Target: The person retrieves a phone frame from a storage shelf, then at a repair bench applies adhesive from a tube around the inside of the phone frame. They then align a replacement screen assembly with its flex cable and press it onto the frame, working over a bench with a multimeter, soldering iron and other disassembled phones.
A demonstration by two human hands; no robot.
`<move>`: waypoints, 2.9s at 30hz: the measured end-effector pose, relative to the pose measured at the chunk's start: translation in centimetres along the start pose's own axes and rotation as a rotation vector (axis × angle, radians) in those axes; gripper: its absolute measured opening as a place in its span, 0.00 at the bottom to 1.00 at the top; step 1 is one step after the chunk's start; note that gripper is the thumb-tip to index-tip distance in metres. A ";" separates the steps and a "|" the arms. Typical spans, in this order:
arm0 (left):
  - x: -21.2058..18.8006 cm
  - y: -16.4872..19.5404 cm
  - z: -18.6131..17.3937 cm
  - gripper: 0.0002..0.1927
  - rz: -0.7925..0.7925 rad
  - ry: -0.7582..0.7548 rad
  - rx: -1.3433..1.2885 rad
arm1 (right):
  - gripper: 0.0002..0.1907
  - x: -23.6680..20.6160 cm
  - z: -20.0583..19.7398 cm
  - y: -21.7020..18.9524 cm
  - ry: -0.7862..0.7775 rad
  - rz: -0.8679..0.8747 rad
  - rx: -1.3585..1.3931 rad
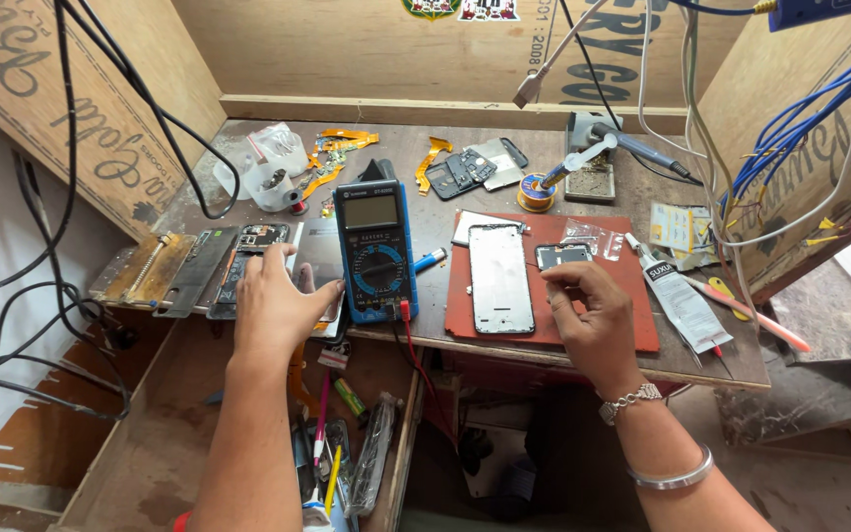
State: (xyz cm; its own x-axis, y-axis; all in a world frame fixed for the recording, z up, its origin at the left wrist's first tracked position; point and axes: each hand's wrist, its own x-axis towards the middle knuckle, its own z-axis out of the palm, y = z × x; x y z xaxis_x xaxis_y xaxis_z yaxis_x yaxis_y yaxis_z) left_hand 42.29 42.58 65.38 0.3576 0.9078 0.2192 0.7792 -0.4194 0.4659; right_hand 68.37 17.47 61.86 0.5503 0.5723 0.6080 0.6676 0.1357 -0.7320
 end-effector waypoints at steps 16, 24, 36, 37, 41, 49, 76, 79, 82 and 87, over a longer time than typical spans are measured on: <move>2.4 -1.7 0.1 0.52 -0.090 -0.063 -0.179 | 0.05 0.1 0.1 -0.3 -0.012 0.009 -0.025; 0.3 -0.8 -1.5 0.43 -0.040 0.126 -0.341 | 0.06 -0.2 0.0 0.5 -0.007 -0.069 -0.009; -7.4 8.1 -3.0 0.43 -0.016 -0.337 -1.328 | 0.17 -1.6 -0.9 -3.3 -0.150 0.518 0.886; -7.9 9.0 -2.1 0.42 0.027 -0.402 -1.407 | 0.18 -1.9 -0.9 -3.8 -0.194 0.558 0.932; -10.0 12.6 1.4 0.42 0.141 -0.528 -1.298 | 0.19 -2.9 -0.7 -4.4 -0.220 0.745 1.035; -11.0 14.8 5.3 0.40 0.219 -0.488 -1.073 | 0.15 -3.9 -2.0 -2.1 0.112 0.855 1.046; -3.0 14.2 9.3 0.53 -0.065 -0.565 -0.940 | 0.14 2.7 -2.9 3.2 -0.108 1.077 1.209; -2.5 14.2 9.3 0.47 -0.162 -0.617 -1.169 | 0.12 2.9 -3.6 2.4 -0.174 1.024 1.162; -2.2 14.2 9.0 0.42 -0.175 -0.611 -1.321 | 0.10 3.1 -4.1 1.3 -0.223 0.893 1.137; -2.0 14.9 8.8 0.37 -0.171 -0.633 -1.440 | 0.11 3.5 -4.3 -0.9 -0.147 0.920 1.125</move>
State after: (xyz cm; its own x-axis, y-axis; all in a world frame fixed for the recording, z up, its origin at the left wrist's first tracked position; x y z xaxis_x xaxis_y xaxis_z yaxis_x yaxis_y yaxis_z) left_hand 57.71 34.59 64.30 0.7551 0.6434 -0.1259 -0.1586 0.3655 0.9172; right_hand 71.85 15.84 66.00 0.4561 0.8709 -0.1830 -0.6584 0.1919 -0.7278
